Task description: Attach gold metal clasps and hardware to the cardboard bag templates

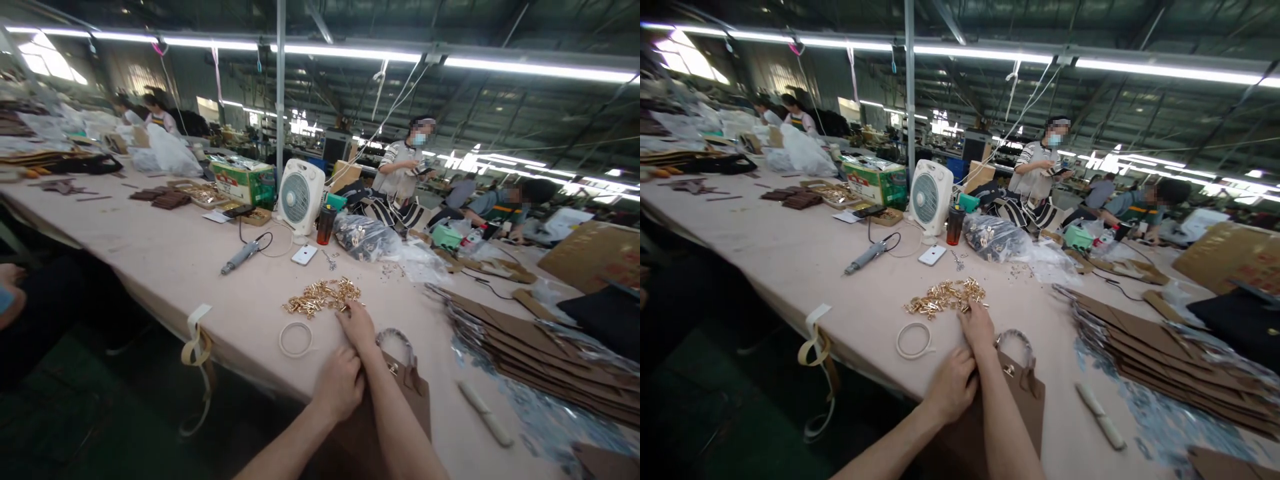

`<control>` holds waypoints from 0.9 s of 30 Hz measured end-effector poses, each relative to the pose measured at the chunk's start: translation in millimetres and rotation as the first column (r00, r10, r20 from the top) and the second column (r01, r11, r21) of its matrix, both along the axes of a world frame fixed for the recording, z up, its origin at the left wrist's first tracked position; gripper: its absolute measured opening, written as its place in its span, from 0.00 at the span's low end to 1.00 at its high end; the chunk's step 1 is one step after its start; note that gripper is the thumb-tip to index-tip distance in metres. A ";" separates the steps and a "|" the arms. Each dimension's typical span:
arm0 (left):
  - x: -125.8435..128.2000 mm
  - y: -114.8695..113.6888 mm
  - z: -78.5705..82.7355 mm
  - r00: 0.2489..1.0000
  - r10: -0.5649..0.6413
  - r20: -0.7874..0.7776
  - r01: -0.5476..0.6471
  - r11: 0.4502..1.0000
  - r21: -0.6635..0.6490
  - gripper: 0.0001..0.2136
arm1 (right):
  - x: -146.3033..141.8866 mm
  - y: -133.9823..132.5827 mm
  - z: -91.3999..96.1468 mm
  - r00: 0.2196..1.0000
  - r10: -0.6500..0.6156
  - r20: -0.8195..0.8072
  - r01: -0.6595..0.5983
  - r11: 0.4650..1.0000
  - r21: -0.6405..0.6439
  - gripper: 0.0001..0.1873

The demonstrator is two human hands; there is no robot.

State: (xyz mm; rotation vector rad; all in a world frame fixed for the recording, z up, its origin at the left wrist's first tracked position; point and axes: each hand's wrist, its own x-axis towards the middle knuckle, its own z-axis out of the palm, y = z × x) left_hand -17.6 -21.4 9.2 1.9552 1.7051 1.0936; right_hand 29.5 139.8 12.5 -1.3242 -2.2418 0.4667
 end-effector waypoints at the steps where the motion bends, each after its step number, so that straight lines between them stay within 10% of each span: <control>1: -0.1 -0.1 0.1 1.000 0.006 0.007 -0.006 1.000 -0.007 0.10 | -0.3 1.0 -0.5 1.000 0.003 0.017 -0.003 1.000 0.008 0.17; 21: 0.3 4.7 -7.4 0.983 0.023 0.182 -0.025 1.000 0.010 0.12 | 29.4 11.6 23.4 0.990 0.140 -0.032 -0.140 0.990 0.002 0.21; 24: -2.9 17.0 -14.3 0.892 0.164 0.421 -0.170 0.985 -0.024 0.23 | 31.5 8.6 22.4 0.985 0.143 -0.096 -0.145 0.989 -0.020 0.23; 27: -12.1 42.1 -18.3 0.634 0.313 0.707 -0.307 0.941 -0.142 0.30 | 33.2 0.2 20.6 0.961 0.152 -0.229 -0.173 0.982 -0.074 0.24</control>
